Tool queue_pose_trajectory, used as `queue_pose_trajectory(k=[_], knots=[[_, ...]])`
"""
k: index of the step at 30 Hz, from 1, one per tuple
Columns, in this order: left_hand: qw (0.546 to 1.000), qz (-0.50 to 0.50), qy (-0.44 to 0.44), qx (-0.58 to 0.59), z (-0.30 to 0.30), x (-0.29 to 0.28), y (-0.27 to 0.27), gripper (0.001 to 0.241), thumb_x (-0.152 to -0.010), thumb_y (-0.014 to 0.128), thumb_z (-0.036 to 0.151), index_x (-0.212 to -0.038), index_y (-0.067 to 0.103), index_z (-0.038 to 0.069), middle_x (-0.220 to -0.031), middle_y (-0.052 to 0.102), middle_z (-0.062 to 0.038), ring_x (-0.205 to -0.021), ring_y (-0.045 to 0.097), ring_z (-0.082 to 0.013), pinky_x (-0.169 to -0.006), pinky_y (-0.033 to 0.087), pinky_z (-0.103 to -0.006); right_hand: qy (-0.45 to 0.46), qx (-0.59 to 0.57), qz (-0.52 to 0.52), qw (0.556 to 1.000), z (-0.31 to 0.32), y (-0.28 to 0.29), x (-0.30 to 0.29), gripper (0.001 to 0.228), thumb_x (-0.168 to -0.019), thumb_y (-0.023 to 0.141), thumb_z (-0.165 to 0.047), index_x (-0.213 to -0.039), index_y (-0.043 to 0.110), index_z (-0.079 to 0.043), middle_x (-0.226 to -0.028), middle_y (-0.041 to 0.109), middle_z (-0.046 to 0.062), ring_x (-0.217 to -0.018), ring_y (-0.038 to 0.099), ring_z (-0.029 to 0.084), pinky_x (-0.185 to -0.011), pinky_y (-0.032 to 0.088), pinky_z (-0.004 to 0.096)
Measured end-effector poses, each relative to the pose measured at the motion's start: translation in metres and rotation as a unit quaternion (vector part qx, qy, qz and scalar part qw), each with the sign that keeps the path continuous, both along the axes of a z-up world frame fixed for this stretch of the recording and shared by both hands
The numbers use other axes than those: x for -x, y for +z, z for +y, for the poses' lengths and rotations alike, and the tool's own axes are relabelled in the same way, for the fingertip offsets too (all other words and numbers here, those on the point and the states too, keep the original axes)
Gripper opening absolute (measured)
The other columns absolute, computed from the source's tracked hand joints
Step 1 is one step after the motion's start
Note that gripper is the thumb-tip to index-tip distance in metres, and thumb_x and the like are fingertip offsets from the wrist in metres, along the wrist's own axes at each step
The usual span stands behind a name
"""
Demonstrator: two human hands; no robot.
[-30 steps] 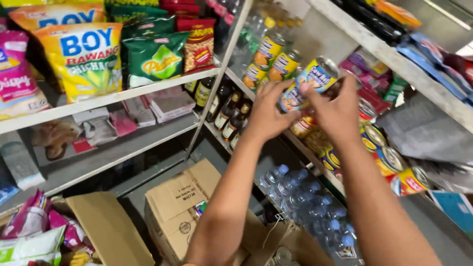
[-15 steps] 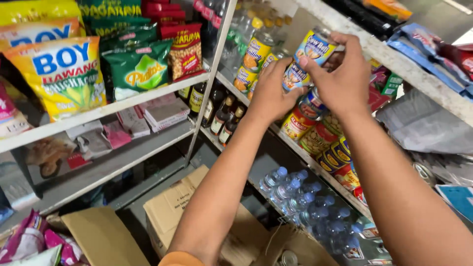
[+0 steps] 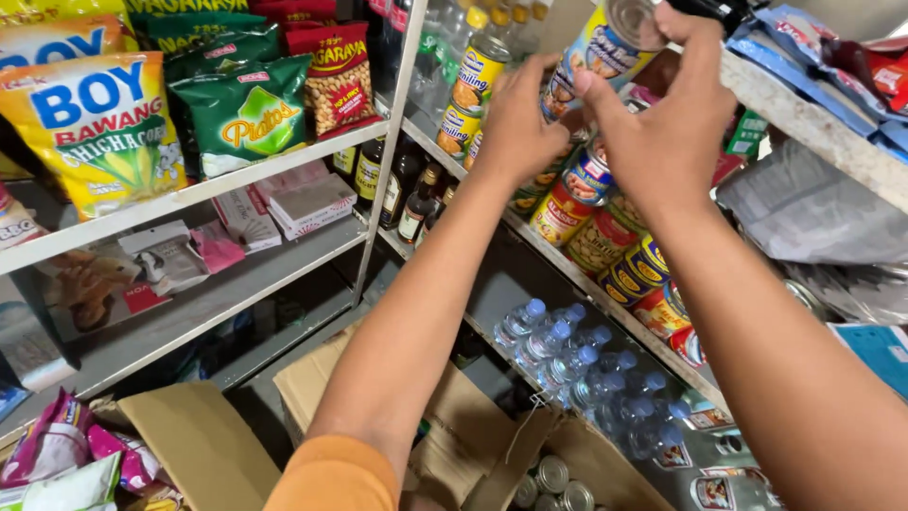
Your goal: The recorder is sorting various canned goods from a cardboard box and placing them onto grocery store shelves.
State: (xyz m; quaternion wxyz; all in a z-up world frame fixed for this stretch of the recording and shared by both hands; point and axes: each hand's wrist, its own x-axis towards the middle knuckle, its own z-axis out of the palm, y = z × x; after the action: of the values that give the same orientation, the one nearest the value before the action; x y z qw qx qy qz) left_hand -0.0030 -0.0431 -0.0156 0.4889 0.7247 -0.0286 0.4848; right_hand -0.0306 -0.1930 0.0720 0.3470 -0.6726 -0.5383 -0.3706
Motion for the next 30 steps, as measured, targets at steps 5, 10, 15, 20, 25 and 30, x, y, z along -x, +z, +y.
queue_pose_trajectory(k=[5, 10, 15, 20, 25, 30], knots=[[0.996, 0.056, 0.052, -0.043, 0.006, -0.019, -0.001, 0.074, -0.070, 0.092, 0.040, -0.132, 0.059, 0.018, -0.116, 0.066, -0.014, -0.122, 0.052, -0.0343, -0.102, 0.039, -0.0521, -0.010, -0.034, 0.038, 0.999, -0.029, -0.002, 0.014, 0.056, -0.104, 0.083, 0.002, -0.140, 0.041, -0.003, -0.127, 0.063, 0.015, -0.111, 0.068, 0.016, -0.095, 0.057, 0.027], [0.991, 0.109, 0.046, -0.064, 0.004, -0.023, -0.005, 0.072, -0.072, 0.089, 0.040, -0.133, 0.058, 0.020, -0.118, 0.066, -0.012, -0.124, 0.050, -0.0343, -0.103, 0.037, -0.0538, 0.058, -0.091, 0.178, 0.978, -0.060, -0.008, 0.021, 0.057, -0.110, 0.079, 0.002, -0.145, 0.035, -0.005, -0.126, 0.062, 0.010, -0.111, 0.068, 0.016, -0.094, 0.056, 0.026], [0.977, 0.175, 0.061, -0.101, -0.003, -0.016, 0.006, 0.069, -0.077, 0.086, 0.043, -0.135, 0.058, 0.018, -0.122, 0.064, -0.010, -0.130, 0.045, -0.0341, -0.110, 0.033, -0.0551, 0.110, -0.132, 0.209, 0.963, -0.082, -0.015, -0.002, 0.054, -0.106, 0.072, 0.002, -0.143, 0.034, -0.005, -0.127, 0.060, 0.013, -0.112, 0.066, 0.017, -0.101, 0.056, 0.028], [0.974, 0.157, 0.100, -0.128, -0.003, -0.034, 0.000, 0.074, -0.072, 0.089, 0.042, -0.131, 0.055, 0.012, -0.133, 0.052, -0.012, -0.131, 0.037, -0.0378, -0.106, 0.031, -0.0604, 0.097, -0.115, 0.196, 0.969, -0.090, -0.013, 0.000, 0.053, -0.106, 0.071, 0.002, -0.142, 0.034, -0.006, -0.130, 0.060, 0.011, -0.115, 0.067, 0.017, -0.099, 0.056, 0.027], [0.983, 0.082, 0.107, -0.123, -0.001, -0.017, -0.027, 0.082, -0.069, 0.093, 0.035, -0.133, 0.050, 0.009, -0.136, 0.045, -0.015, -0.131, 0.038, -0.0399, -0.105, 0.034, -0.0612, 0.102, -0.101, 0.183, 0.973, -0.095, -0.020, 0.013, 0.056, -0.106, 0.071, 0.005, -0.145, 0.033, -0.006, -0.130, 0.059, 0.011, -0.115, 0.067, 0.017, -0.097, 0.056, 0.027], [0.993, 0.027, 0.097, -0.058, -0.006, -0.008, -0.074, 0.081, -0.066, 0.090, 0.025, -0.130, 0.047, 0.004, -0.130, 0.047, -0.021, -0.125, 0.046, -0.0422, -0.105, 0.041, -0.0542, 0.031, -0.135, 0.236, 0.962, -0.100, -0.029, 0.030, 0.057, -0.110, 0.080, -0.001, -0.147, 0.036, -0.004, -0.122, 0.064, 0.012, -0.098, 0.065, 0.014, -0.081, 0.049, 0.022]])
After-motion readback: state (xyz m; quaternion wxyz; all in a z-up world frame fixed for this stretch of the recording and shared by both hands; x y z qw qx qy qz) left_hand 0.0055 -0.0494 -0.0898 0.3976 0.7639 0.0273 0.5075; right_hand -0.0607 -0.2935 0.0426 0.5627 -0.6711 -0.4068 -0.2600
